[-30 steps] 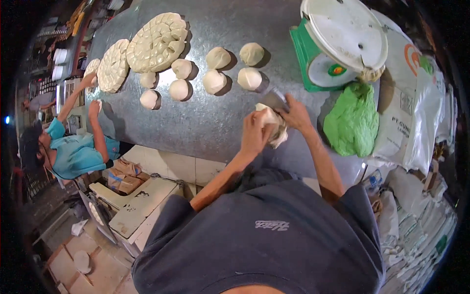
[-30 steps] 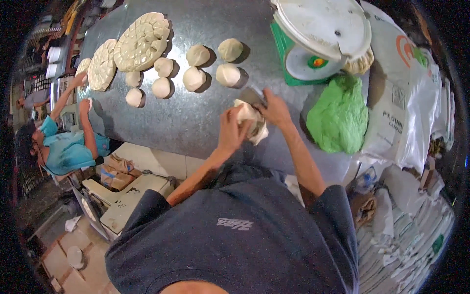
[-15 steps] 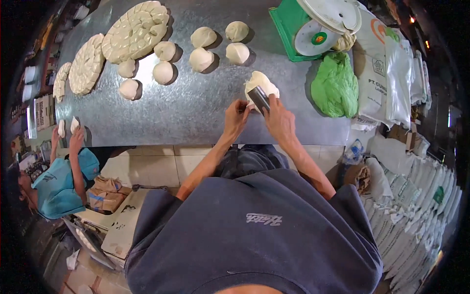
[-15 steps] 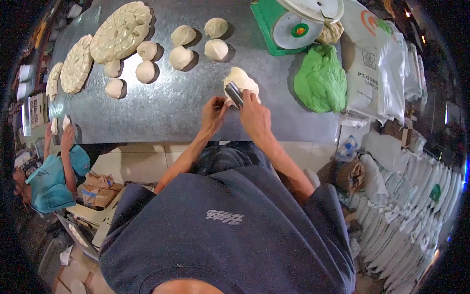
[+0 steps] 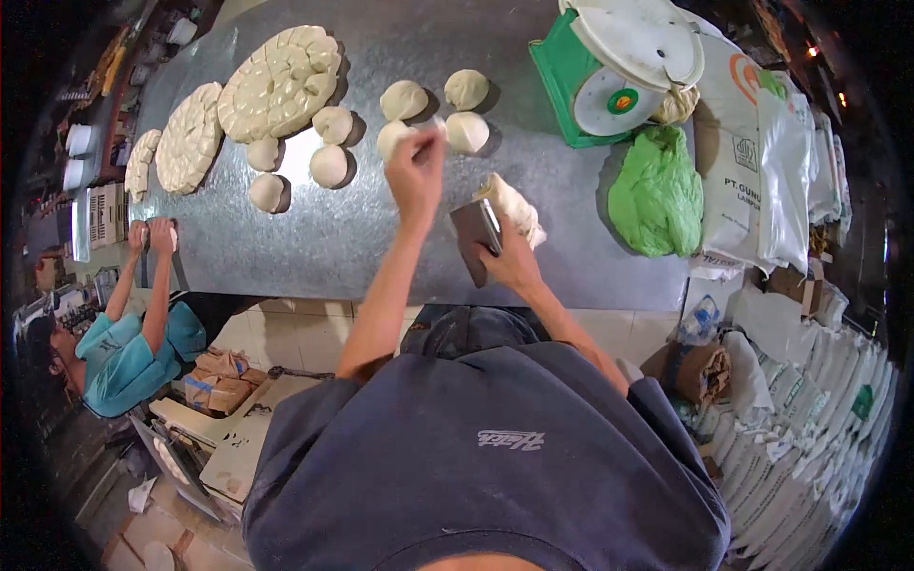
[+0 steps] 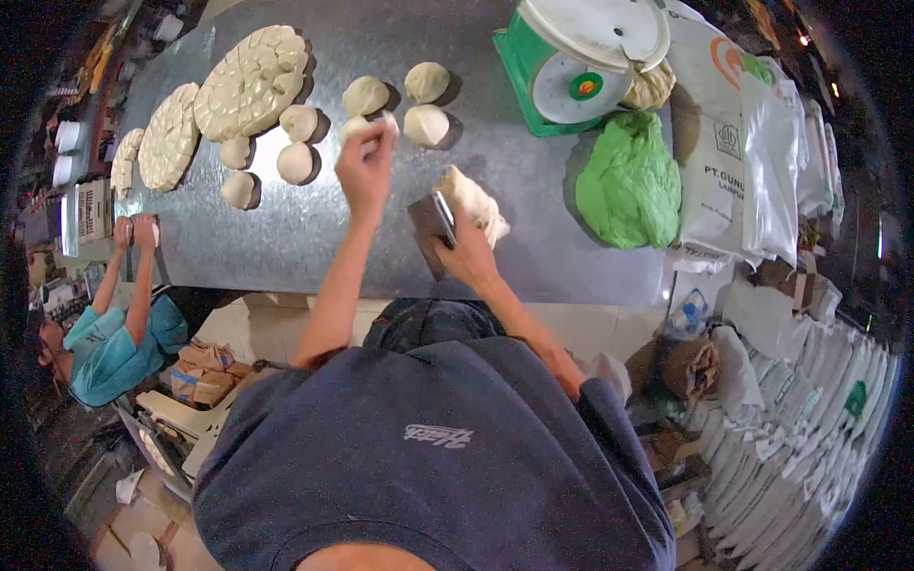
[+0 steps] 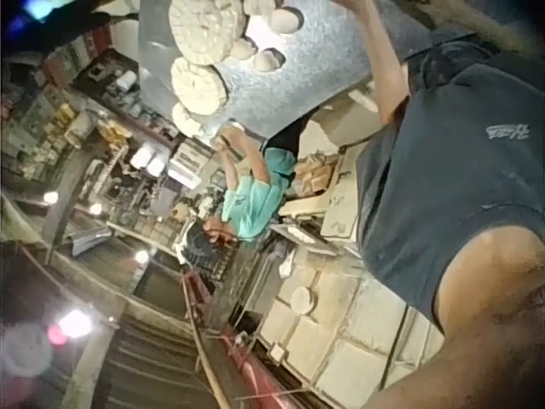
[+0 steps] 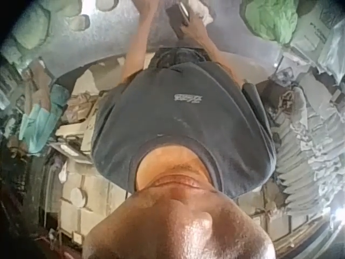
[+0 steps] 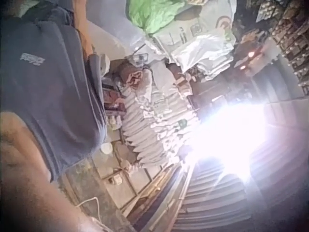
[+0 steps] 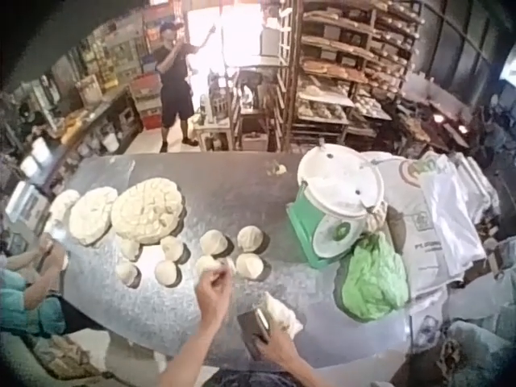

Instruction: The person cuts dough with a bench scraper, weighs it on a scale, and shapes it into large balls by hand on a metal tray.

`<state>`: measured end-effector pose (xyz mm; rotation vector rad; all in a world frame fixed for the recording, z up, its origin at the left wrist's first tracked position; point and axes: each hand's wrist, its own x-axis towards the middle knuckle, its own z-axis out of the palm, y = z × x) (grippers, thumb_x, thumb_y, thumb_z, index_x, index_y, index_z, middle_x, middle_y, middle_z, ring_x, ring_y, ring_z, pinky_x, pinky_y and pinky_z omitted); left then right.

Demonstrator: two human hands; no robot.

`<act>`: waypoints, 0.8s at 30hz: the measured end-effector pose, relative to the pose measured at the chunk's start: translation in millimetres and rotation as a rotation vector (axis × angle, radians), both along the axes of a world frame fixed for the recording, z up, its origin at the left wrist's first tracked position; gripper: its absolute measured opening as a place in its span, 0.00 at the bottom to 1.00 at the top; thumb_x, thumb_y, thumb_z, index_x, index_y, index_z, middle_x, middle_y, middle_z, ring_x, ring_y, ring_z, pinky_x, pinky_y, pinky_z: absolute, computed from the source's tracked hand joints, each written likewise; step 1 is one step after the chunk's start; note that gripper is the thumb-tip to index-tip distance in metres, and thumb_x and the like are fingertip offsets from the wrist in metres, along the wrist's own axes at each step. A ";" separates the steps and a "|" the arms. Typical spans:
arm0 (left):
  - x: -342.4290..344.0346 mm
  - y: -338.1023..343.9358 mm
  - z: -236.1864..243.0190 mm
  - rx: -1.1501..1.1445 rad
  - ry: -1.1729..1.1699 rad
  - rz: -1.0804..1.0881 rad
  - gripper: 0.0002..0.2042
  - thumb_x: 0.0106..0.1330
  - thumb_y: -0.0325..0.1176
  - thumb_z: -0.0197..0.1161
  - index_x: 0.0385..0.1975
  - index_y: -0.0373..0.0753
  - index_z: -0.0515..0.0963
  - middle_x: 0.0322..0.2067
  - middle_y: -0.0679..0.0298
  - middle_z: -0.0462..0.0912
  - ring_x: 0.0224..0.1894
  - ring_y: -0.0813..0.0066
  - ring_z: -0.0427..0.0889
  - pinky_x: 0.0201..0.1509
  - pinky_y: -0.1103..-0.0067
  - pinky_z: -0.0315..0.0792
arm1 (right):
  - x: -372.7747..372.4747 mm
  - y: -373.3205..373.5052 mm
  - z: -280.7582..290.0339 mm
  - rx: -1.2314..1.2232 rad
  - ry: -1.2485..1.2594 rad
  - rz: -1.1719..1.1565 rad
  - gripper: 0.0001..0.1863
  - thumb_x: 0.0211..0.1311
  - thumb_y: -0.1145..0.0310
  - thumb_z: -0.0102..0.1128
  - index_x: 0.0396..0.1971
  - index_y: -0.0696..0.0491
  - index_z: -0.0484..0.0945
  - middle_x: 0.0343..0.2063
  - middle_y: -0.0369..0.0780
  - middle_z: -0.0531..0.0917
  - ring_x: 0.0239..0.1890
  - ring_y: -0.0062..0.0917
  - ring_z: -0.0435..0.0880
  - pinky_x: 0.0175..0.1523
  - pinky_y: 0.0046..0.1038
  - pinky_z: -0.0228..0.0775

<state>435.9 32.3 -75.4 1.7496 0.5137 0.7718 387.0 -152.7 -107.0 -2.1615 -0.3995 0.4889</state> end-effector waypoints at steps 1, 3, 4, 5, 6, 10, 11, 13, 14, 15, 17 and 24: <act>27.0 15.7 -12.5 0.111 0.026 0.013 0.07 0.60 0.30 0.64 0.33 0.33 0.79 0.27 0.57 0.80 0.29 0.72 0.79 0.33 0.77 0.72 | 3.2 -6.2 11.6 -0.016 0.092 -0.057 0.24 0.51 0.62 0.64 0.42 0.58 0.65 0.35 0.56 0.79 0.38 0.51 0.79 0.37 0.42 0.70; 42.9 37.1 -59.9 0.365 0.268 -0.004 0.08 0.62 0.30 0.60 0.36 0.33 0.78 0.31 0.54 0.79 0.31 0.62 0.78 0.37 0.71 0.71 | 10.5 -19.2 44.8 -0.036 0.102 -0.144 0.23 0.52 0.62 0.64 0.41 0.58 0.65 0.34 0.55 0.79 0.36 0.51 0.79 0.36 0.42 0.70; 41.8 39.1 -82.6 0.477 0.454 -0.030 0.09 0.63 0.31 0.58 0.38 0.33 0.78 0.32 0.53 0.79 0.34 0.59 0.77 0.38 0.69 0.71 | 20.1 -30.7 54.3 -0.065 0.097 -0.255 0.21 0.53 0.62 0.63 0.40 0.58 0.66 0.33 0.55 0.79 0.35 0.52 0.79 0.36 0.42 0.70; 40.5 39.9 -96.6 0.477 0.464 -0.022 0.09 0.63 0.31 0.58 0.38 0.33 0.78 0.32 0.53 0.79 0.34 0.59 0.77 0.38 0.69 0.71 | 32.9 -47.9 56.3 -0.102 0.084 -0.302 0.20 0.54 0.62 0.62 0.40 0.57 0.65 0.32 0.55 0.80 0.34 0.52 0.79 0.35 0.43 0.70; 37.0 44.4 -106.7 0.577 0.489 -0.071 0.11 0.64 0.35 0.57 0.39 0.34 0.77 0.35 0.51 0.78 0.36 0.57 0.76 0.40 0.67 0.70 | 46.5 -62.8 54.4 -0.136 0.073 -0.349 0.19 0.55 0.62 0.62 0.39 0.57 0.65 0.32 0.54 0.80 0.33 0.53 0.79 0.35 0.43 0.70; 43.3 9.4 -70.8 0.290 0.391 0.102 0.19 0.64 0.45 0.57 0.42 0.32 0.75 0.41 0.45 0.72 0.44 0.52 0.72 0.46 0.63 0.67 | 67.7 -96.3 -5.2 -0.408 -0.050 -0.309 0.18 0.56 0.62 0.60 0.39 0.56 0.64 0.30 0.53 0.80 0.33 0.53 0.79 0.34 0.45 0.69; 36.9 -2.5 -58.1 0.299 0.400 0.108 0.19 0.64 0.45 0.57 0.42 0.32 0.75 0.41 0.45 0.72 0.44 0.52 0.72 0.46 0.63 0.67 | 60.8 -81.2 -16.4 -0.310 -0.014 -0.333 0.18 0.56 0.63 0.60 0.39 0.55 0.64 0.30 0.53 0.79 0.34 0.54 0.78 0.35 0.46 0.69; 13.4 -32.1 -37.0 0.325 0.404 0.233 0.26 0.60 0.46 0.62 0.47 0.28 0.70 0.43 0.44 0.70 0.42 0.51 0.72 0.47 0.63 0.67 | 56.6 -50.3 -27.6 -0.214 0.058 -0.313 0.17 0.56 0.66 0.59 0.40 0.55 0.63 0.30 0.53 0.79 0.35 0.54 0.77 0.35 0.48 0.68; -4.5 -44.7 -44.6 0.382 0.499 0.050 0.29 0.59 0.47 0.64 0.49 0.27 0.66 0.42 0.44 0.71 0.42 0.51 0.72 0.48 0.64 0.67 | 55.3 -33.5 -30.4 -0.216 0.097 -0.263 0.17 0.55 0.67 0.58 0.40 0.54 0.62 0.30 0.54 0.79 0.36 0.55 0.77 0.36 0.48 0.68; -31.6 -55.1 -54.4 0.433 0.600 -0.130 0.33 0.57 0.48 0.65 0.52 0.25 0.63 0.42 0.44 0.71 0.42 0.51 0.73 0.48 0.65 0.68 | 50.7 -16.9 -30.7 -0.165 0.148 -0.216 0.19 0.55 0.68 0.58 0.42 0.55 0.61 0.29 0.55 0.78 0.35 0.56 0.77 0.36 0.48 0.68; -61.1 -84.2 -55.6 0.142 0.561 0.093 0.34 0.57 0.48 0.66 0.52 0.27 0.62 0.43 0.47 0.73 0.44 0.55 0.75 0.50 0.68 0.68 | 39.5 -4.4 -34.0 -0.097 0.191 -0.124 0.22 0.53 0.69 0.58 0.45 0.54 0.59 0.27 0.57 0.78 0.35 0.58 0.76 0.38 0.49 0.68; -226.5 -107.5 -65.9 -0.470 0.459 0.707 0.25 0.60 0.46 0.63 0.45 0.30 0.68 0.39 0.53 0.77 0.42 0.62 0.77 0.48 0.71 0.70 | 70.4 -10.8 -22.4 -0.135 0.076 0.259 0.23 0.51 0.54 0.61 0.41 0.56 0.70 0.31 0.51 0.80 0.35 0.49 0.80 0.38 0.44 0.71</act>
